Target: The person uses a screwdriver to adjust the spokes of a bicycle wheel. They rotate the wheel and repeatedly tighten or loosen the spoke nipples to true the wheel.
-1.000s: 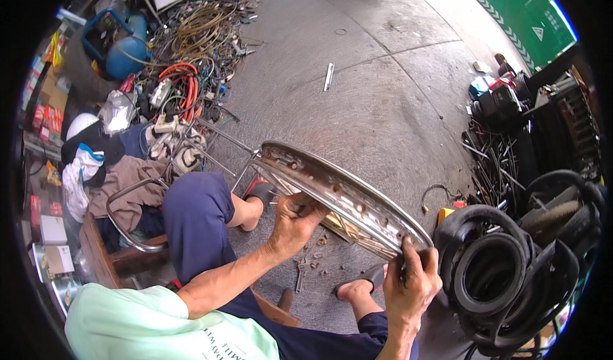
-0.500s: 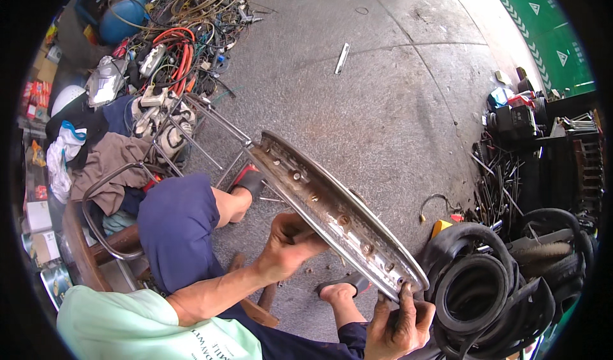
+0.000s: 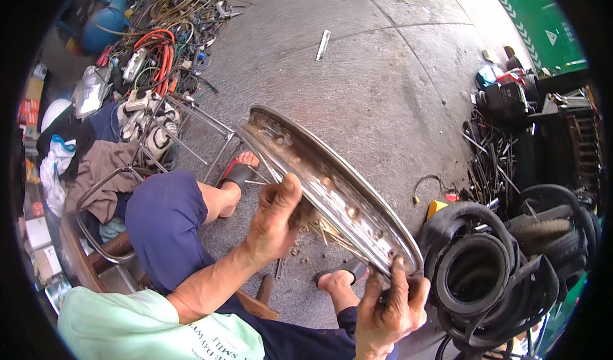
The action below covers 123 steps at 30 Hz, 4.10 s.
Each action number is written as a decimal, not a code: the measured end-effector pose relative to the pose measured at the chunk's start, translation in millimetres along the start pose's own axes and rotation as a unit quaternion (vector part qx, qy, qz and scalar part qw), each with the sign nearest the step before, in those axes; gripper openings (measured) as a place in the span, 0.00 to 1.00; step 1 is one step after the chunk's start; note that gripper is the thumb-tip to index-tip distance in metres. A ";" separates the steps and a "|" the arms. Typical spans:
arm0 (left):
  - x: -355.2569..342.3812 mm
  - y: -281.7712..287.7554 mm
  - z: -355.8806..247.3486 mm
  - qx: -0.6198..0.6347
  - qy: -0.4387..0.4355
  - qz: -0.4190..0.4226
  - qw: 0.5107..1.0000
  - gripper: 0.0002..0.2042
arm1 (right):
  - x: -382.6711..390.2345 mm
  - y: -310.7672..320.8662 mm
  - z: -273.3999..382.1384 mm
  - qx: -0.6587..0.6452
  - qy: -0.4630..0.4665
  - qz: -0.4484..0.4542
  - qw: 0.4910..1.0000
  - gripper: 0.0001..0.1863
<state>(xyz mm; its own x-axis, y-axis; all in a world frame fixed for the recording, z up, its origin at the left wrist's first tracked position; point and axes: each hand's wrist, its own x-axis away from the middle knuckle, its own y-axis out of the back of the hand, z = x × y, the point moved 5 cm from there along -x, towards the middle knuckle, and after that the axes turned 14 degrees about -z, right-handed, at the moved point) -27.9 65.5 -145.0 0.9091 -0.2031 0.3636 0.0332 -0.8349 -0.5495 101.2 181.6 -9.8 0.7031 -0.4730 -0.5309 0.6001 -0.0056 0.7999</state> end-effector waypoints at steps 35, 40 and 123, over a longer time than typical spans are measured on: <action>26.6 -84.3 -93.9 -0.530 -0.606 0.293 0.516 0.20 | 30.4 18.8 -42.3 -0.063 -0.091 0.163 0.980 0.29; 18.2 -82.8 -80.7 -0.555 -0.557 0.346 0.512 0.21 | 29.6 29.7 -43.0 -0.067 -0.087 0.150 0.983 0.33; 13.6 -96.7 -68.5 -0.554 -0.306 0.405 0.660 0.24 | -130.0 105.4 58.8 -0.252 0.123 -0.382 0.881 0.07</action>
<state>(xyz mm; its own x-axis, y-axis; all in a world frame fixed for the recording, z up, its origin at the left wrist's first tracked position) -47.2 108.4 -35.3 0.4521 -0.8501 -0.2701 -0.5820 -0.5107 0.6328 50.7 190.7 160.0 0.0452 -0.2958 -0.9542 0.9834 0.1812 -0.0097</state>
